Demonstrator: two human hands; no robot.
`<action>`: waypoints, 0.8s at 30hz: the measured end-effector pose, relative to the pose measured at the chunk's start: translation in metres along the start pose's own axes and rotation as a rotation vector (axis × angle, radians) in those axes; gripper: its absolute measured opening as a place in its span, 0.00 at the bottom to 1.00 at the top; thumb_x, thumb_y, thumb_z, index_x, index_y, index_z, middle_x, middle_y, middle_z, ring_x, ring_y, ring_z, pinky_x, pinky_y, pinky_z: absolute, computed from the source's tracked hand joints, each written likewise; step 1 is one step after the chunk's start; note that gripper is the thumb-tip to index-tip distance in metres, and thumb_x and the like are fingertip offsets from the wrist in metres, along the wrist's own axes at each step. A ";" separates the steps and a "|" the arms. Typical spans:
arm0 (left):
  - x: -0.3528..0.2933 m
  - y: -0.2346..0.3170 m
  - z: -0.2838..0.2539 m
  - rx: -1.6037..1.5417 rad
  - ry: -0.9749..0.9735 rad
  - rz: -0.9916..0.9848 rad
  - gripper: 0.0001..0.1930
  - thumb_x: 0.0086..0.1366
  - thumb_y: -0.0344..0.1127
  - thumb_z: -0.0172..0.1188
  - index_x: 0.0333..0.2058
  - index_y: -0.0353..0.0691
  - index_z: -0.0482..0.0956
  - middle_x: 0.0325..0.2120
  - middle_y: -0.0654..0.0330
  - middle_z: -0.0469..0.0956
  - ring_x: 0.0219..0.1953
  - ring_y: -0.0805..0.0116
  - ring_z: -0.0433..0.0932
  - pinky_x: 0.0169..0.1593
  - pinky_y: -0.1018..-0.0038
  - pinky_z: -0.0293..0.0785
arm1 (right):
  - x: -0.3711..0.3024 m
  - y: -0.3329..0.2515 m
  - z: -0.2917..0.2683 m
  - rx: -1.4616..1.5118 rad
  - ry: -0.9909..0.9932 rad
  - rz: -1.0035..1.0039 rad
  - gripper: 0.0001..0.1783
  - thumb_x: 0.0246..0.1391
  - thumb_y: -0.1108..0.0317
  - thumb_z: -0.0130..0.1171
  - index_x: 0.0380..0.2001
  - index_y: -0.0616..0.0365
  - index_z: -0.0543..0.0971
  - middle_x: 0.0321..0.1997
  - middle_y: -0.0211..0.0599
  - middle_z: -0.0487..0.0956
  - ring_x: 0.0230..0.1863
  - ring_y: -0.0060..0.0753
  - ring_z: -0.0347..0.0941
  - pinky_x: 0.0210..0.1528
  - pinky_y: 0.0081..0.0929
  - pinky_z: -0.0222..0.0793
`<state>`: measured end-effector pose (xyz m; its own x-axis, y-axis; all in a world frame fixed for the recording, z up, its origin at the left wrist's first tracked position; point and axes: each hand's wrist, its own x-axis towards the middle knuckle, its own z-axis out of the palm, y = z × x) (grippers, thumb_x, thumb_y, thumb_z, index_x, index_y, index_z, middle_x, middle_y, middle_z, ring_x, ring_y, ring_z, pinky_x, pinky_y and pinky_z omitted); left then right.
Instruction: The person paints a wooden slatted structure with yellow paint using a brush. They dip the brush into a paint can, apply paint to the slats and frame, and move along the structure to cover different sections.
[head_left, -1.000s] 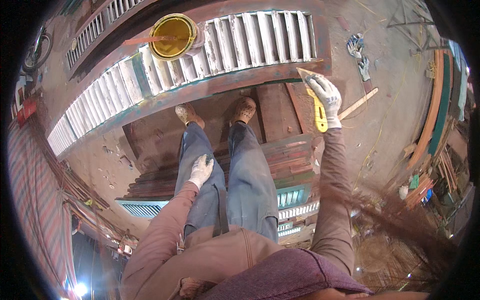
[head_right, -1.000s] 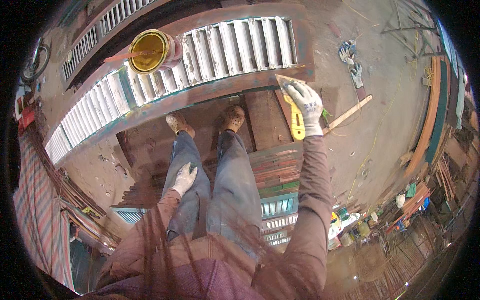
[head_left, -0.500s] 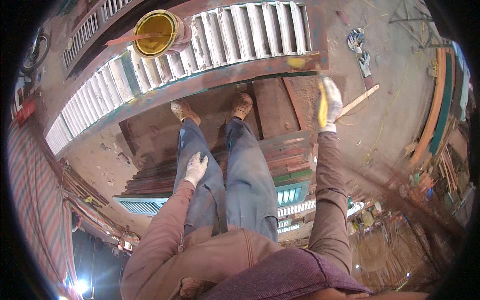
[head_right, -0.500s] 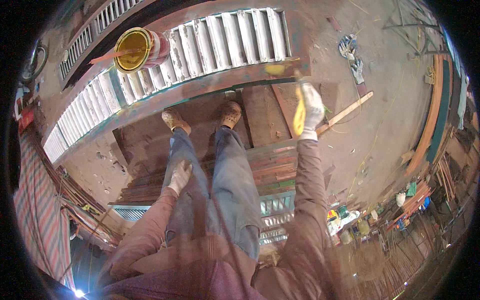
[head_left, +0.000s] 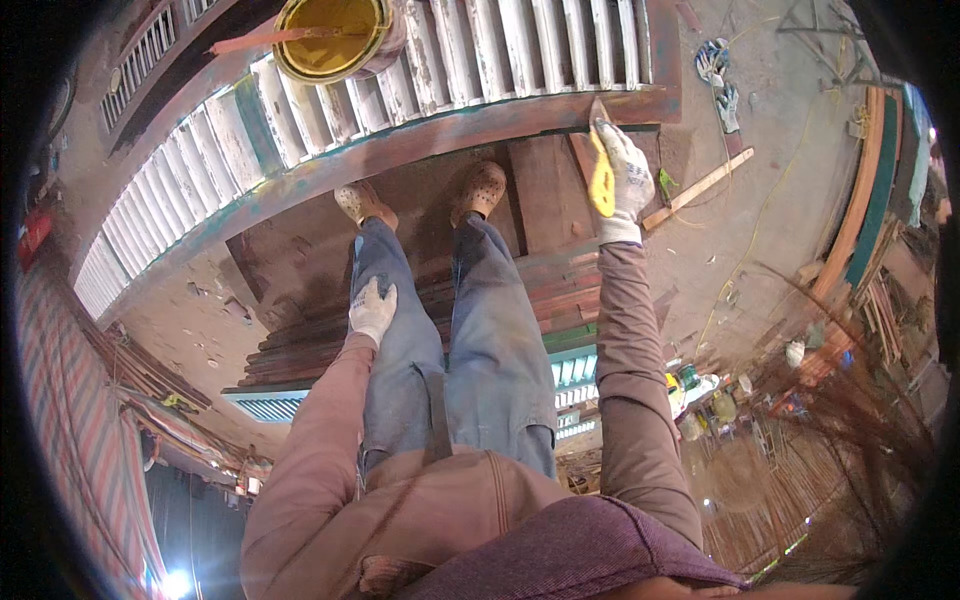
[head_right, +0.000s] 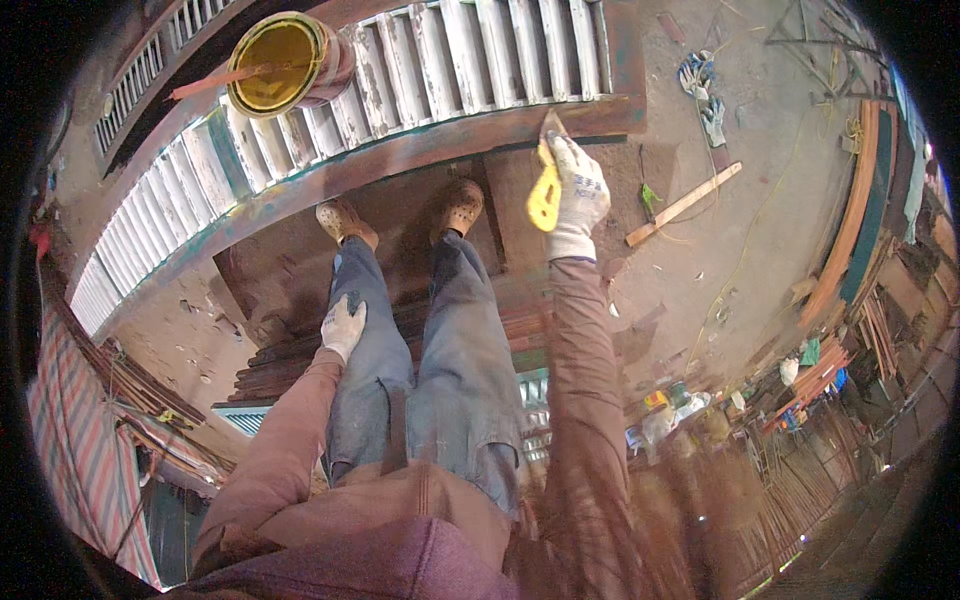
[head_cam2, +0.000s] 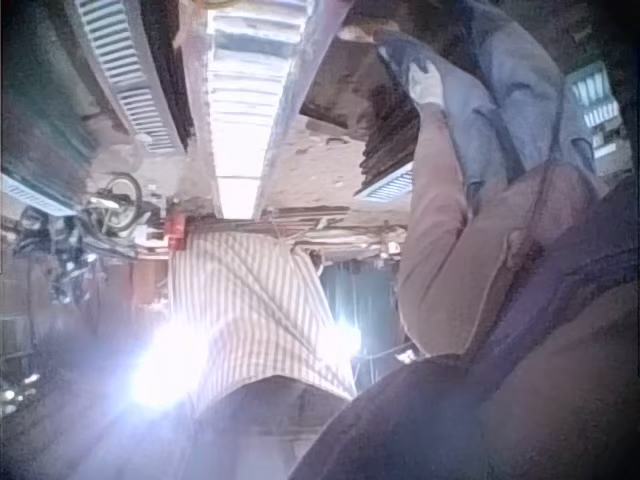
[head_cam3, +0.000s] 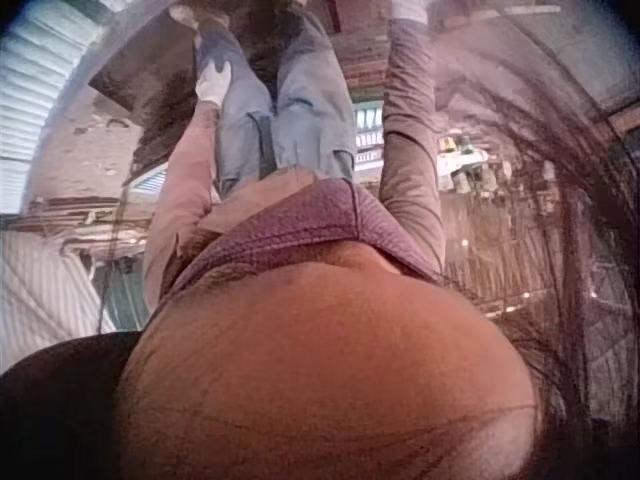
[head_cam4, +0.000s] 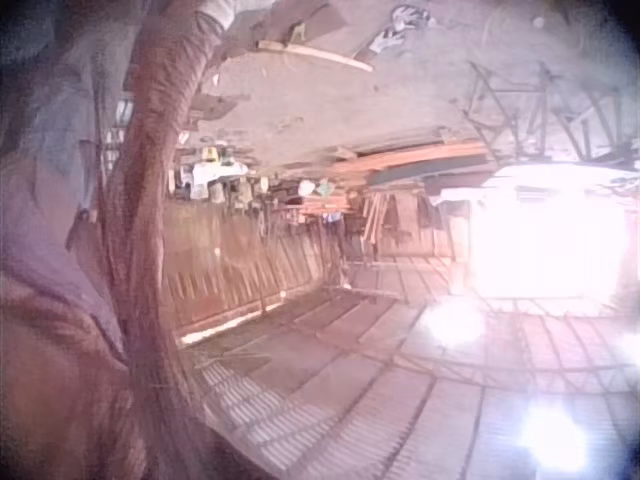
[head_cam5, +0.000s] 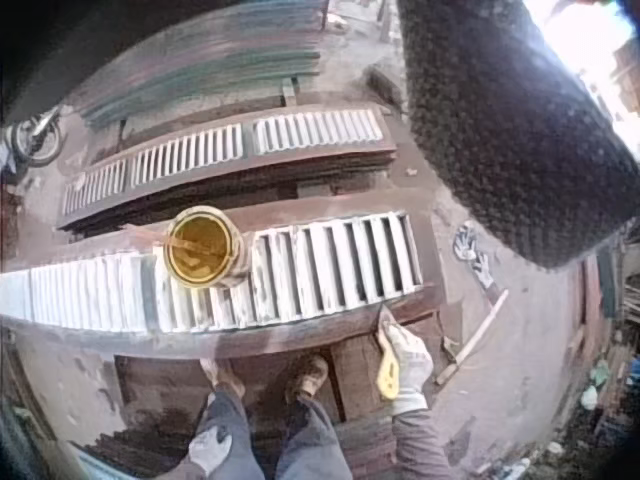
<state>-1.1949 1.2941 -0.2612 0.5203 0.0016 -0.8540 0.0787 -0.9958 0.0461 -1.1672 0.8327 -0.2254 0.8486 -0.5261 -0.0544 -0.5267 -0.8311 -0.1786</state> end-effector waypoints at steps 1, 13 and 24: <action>0.002 0.001 -0.006 0.020 0.009 -0.008 0.30 0.62 0.56 0.53 0.54 0.36 0.74 0.48 0.43 0.77 0.52 0.49 0.75 0.57 0.60 0.69 | -0.005 -0.011 0.003 -0.014 0.019 -0.042 0.24 0.50 0.70 0.56 0.53 0.40 0.77 0.53 0.26 0.79 0.46 0.32 0.77 0.49 0.28 0.73; 0.035 -0.015 -0.015 0.129 0.132 0.184 0.23 0.60 0.51 0.53 0.46 0.40 0.79 0.43 0.48 0.80 0.44 0.50 0.79 0.48 0.59 0.76 | -0.043 -0.108 -0.005 0.534 0.030 -0.260 0.18 0.44 0.69 0.60 0.42 0.43 0.82 0.45 0.30 0.81 0.46 0.35 0.78 0.47 0.30 0.75; 0.040 -0.016 -0.006 0.180 0.119 0.270 0.23 0.60 0.50 0.53 0.46 0.38 0.78 0.45 0.49 0.78 0.46 0.50 0.78 0.52 0.61 0.73 | 0.012 -0.010 0.019 0.035 0.127 -0.563 0.17 0.42 0.66 0.60 0.40 0.40 0.82 0.47 0.25 0.79 0.50 0.32 0.75 0.48 0.31 0.74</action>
<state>-1.1703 1.3107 -0.2934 0.5979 -0.2645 -0.7567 -0.2213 -0.9618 0.1614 -1.1511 0.8377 -0.2428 0.9841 -0.0242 0.1760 0.0078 -0.9838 -0.1789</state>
